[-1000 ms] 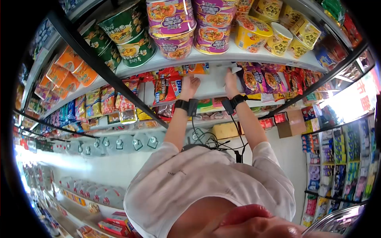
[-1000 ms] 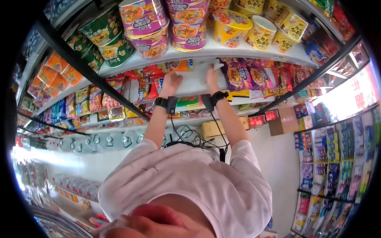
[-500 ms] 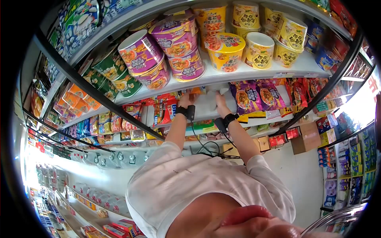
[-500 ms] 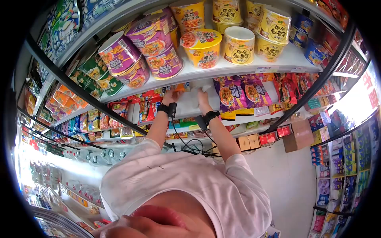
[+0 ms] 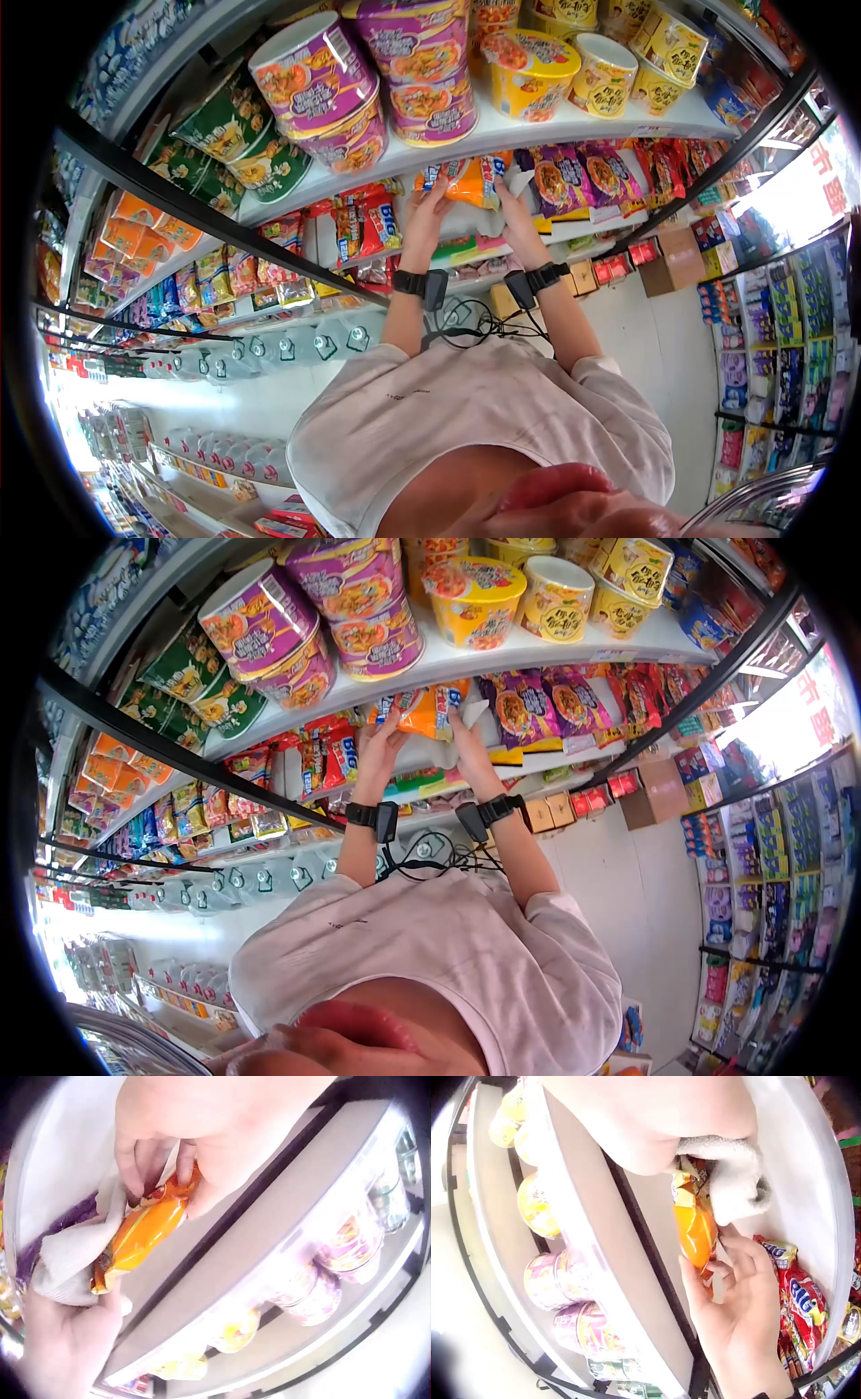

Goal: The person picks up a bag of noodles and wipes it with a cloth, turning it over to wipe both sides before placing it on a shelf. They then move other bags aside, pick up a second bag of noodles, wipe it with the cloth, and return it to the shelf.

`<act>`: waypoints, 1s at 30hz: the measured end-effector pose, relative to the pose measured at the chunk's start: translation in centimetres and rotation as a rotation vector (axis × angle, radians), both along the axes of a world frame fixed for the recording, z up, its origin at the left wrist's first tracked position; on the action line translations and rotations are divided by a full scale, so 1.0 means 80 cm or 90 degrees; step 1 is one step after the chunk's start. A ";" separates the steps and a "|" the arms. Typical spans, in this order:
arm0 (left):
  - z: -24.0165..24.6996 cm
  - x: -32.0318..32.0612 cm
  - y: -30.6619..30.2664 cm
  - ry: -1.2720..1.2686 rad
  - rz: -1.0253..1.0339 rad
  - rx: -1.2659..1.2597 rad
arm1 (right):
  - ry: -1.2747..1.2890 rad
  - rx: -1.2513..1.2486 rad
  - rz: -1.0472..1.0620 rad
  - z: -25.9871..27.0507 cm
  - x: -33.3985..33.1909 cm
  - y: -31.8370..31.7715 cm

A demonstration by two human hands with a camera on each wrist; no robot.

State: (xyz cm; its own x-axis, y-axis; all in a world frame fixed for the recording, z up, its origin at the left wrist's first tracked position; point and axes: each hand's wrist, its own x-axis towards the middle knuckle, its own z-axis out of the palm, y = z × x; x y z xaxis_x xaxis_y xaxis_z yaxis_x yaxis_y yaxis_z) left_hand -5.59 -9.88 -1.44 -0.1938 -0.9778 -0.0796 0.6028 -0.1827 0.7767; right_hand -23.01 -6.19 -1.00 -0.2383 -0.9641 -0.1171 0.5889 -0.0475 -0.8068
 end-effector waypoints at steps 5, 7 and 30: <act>0.052 0.041 0.065 0.162 -0.194 0.056 | 0.137 -0.023 -0.137 0.051 0.008 0.095; 0.058 0.053 0.079 0.244 -0.319 0.120 | 0.357 -0.014 -0.107 0.048 -0.011 0.133; 0.084 -0.063 0.223 -0.112 -0.469 -0.163 | 0.533 0.080 -0.362 0.125 -0.051 0.404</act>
State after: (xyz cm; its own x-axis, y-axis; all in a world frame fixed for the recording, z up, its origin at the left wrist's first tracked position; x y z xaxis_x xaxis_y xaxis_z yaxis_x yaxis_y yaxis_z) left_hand -10.63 7.94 5.28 -0.8025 -0.5953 0.0403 0.2613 -0.2899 0.9207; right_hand -27.08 26.16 8.98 -0.7095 -0.6743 0.2047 -0.2504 -0.0303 -0.9677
